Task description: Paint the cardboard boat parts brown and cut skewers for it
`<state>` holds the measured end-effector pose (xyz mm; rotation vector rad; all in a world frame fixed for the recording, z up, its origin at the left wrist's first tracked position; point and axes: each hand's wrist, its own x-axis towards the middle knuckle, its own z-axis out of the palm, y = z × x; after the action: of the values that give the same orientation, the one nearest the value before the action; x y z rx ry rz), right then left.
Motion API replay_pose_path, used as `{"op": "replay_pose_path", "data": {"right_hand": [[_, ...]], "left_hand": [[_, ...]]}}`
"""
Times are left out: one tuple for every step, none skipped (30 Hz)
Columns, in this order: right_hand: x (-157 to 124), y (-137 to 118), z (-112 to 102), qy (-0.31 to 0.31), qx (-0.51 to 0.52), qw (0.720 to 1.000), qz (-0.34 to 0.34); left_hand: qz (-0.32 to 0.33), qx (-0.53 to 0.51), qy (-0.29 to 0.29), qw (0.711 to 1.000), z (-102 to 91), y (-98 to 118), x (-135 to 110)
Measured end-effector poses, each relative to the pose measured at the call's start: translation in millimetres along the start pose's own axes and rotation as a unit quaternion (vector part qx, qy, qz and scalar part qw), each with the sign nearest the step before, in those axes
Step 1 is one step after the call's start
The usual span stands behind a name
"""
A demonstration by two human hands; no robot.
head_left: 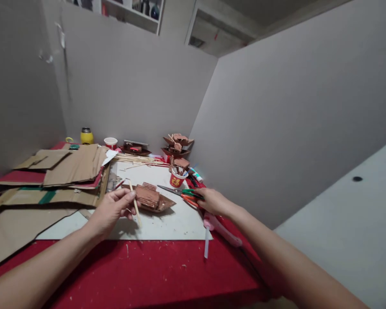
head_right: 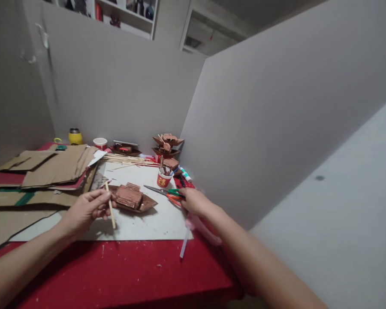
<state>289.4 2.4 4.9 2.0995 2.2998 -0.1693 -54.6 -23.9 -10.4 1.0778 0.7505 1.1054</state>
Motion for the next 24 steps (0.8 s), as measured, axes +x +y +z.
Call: {"op": "replay_pose_path", "data": {"right_hand": [[7.9, -0.5, -2.1, -0.026, -0.01, 1.0, 0.001], [14.8, -1.6, -3.5, -0.05, -0.019, 0.999, 0.002], [20.9, -2.9, -4.3, -0.07, -0.028, 0.997, 0.002], [26.1, -4.2, -4.5, -0.088, -0.036, 0.996, -0.001], [30.5, -5.4, -4.1, -0.1, -0.043, 0.994, -0.004], [34.2, -6.4, -3.4, -0.111, -0.05, 0.993, -0.008], [37.1, -7.3, -2.7, -0.118, -0.057, 0.991, -0.011], [39.2, -8.0, -2.1, -0.121, -0.062, 0.991, -0.014], [40.5, -8.6, -2.1, -0.123, -0.068, 0.99, -0.016], [41.0, -9.0, -2.7, -0.124, -0.074, 0.989, -0.018], [40.8, -9.4, -4.1, -0.12, -0.079, 0.989, -0.019], [40.1, -9.6, -6.5, -0.11, -0.083, 0.99, -0.02], [38.9, -9.8, -9.9, -0.099, -0.087, 0.991, -0.017], [37.3, -9.7, -14.1, -0.087, -0.09, 0.992, -0.014], [35.1, -9.3, -19.1, -0.073, -0.092, 0.993, -0.009], [32.4, -8.5, -24.5, -0.059, -0.091, 0.994, -0.003], [28.9, -7.2, -30.2, -0.043, -0.088, 0.995, 0.003], [24.6, -5.4, -35.9, -0.025, -0.08, 0.996, 0.009], [19.3, -3.0, -41.1, -0.006, -0.069, 0.998, 0.013], [13.1, -0.4, -45.6, 0.014, -0.053, 0.998, 0.015], [5.9, 2.3, -49.1, 0.035, -0.034, 0.999, 0.015], [-2.1, 4.6, -51.1, 0.052, -0.013, 0.998, 0.017], [-10.6, 6.1, -51.5, 0.067, 0.009, 0.998, 0.017], [-19.4, 6.4, -49.9, 0.081, 0.032, 0.996, 0.018]], "left_hand": [[0.002, -0.003, 0.0, 1.0, -0.4, -0.2, -0.3], [0.004, -0.006, 0.001, 1.0, -0.7, -0.4, -0.6], [0.006, -0.009, 0.003, 1.0, -1.0, -0.5, -0.7], [0.007, -0.012, 0.005, 1.0, -1.2, -0.5, -0.8], [0.007, -0.017, 0.007, 1.0, -1.4, -0.3, -0.8], [0.008, -0.021, 0.01, 1.0, -1.6, 0.0, -0.8], [0.01, -0.027, 0.014, 0.999, -1.8, 0.3, -0.9], [0.01, -0.034, 0.016, 0.999, -2.1, 0.6, -1.0], [0.009, -0.041, 0.017, 0.999, -2.4, 0.7, -1.1], [0.009, -0.048, 0.019, 0.999, -2.7, 0.6, -1.0], [0.008, -0.056, 0.02, 0.998, -3.0, 0.3, -0.9], [0.008, -0.065, 0.024, 0.998, -3.3, -0.1, -0.4], [0.007, -0.075, 0.028, 0.997, -3.5, -0.6, 0.2], [0.007, -0.084, 0.032, 0.996, -3.6, -0.8, 1.0], [0.008, -0.093, 0.038, 0.995, -3.6, -0.6, 1.9], [0.008, -0.1, 0.044, 0.994, -3.7, 0.2, 2.9], [0.011, -0.105, 0.051, 0.993, -3.8, 1.9, 3.7], [0.015, -0.109, 0.059, 0.992, -4.0, 4.4, 4.2], [0.022, -0.112, 0.068, 0.991, -4.5, 8.0, 4.5], [0.031, -0.115, 0.078, 0.99, -5.3, 12.4, 4.5], [0.041, -0.117, 0.088, 0.988, -6.3, 17.5, 4.3], [0.052, -0.118, 0.098, 0.987, -7.7, 23.0, 3.9], [0.063, -0.12, 0.108, 0.985, -9.2, 28.8, 3.3], [0.073, -0.122, 0.116, 0.983, -10.9, 34.4, 2.6]]}}
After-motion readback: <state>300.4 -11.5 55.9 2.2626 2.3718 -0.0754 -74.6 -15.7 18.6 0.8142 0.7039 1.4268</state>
